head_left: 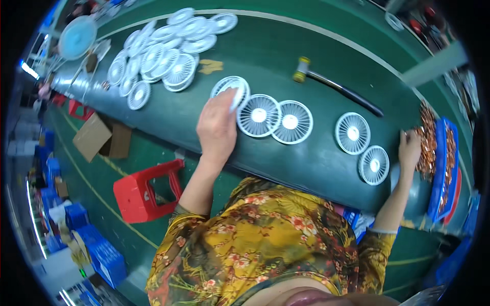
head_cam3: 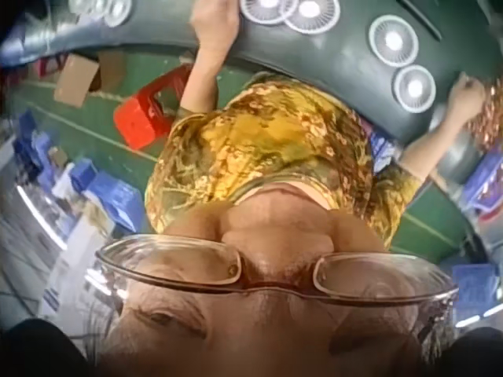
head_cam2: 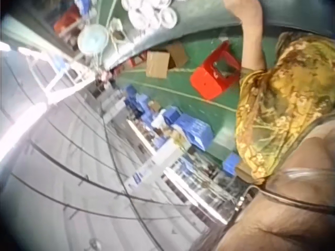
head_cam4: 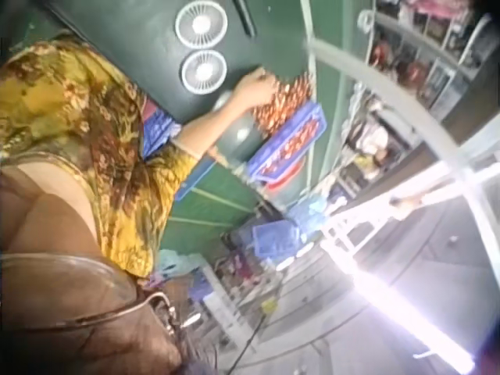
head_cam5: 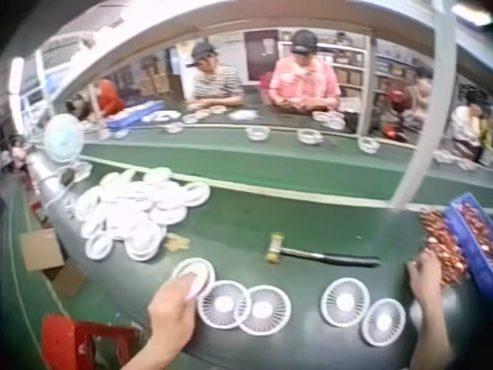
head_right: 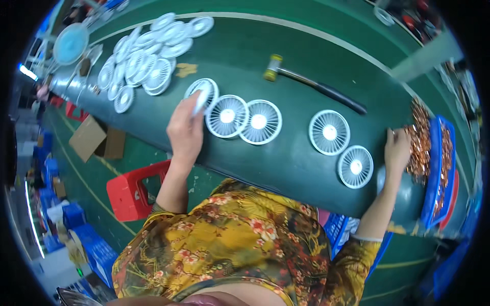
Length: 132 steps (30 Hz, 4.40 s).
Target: Assembling small metal components into plastic fan guards and tapping them into place with a mallet.
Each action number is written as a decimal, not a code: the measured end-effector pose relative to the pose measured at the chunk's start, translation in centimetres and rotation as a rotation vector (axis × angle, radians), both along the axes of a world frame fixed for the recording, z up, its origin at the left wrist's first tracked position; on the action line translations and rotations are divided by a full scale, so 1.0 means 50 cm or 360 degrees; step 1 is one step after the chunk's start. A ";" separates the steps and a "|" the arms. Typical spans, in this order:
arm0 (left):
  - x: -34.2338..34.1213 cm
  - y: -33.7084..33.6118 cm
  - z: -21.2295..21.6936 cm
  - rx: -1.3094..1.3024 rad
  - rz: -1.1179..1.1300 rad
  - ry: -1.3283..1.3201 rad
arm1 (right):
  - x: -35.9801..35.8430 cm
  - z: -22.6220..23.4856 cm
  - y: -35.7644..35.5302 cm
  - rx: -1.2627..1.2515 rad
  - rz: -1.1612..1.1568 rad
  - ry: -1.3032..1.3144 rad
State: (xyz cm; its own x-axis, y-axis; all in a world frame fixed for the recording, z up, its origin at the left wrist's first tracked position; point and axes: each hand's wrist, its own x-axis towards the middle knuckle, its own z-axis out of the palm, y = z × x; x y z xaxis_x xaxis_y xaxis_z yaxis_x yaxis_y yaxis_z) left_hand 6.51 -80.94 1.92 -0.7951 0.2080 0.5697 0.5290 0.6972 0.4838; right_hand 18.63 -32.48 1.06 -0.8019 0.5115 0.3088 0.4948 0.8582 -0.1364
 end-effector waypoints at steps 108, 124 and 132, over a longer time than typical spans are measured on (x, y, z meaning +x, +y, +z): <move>0.103 -0.002 0.056 0.0328 -0.0615 -0.0021 | -0.122 0.145 -0.486 -0.1308 0.1610 -0.0090; 0.037 -0.060 -0.016 0.0411 -0.0012 0.0190 | -0.092 0.137 -0.224 -0.0536 0.0620 0.0157; 0.105 0.374 0.071 -0.0280 -0.1492 -0.0093 | 0.252 0.140 -0.222 -0.1432 -0.0154 0.0378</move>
State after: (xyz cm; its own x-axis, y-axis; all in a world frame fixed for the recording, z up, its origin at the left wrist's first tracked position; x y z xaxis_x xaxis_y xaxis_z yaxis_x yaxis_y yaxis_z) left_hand 11.75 -62.24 5.44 -0.2878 0.8535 0.4344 0.8875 0.0672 0.4559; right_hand 31.21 -43.57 8.08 -0.7099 0.6991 -0.0851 0.4324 0.3374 -0.8362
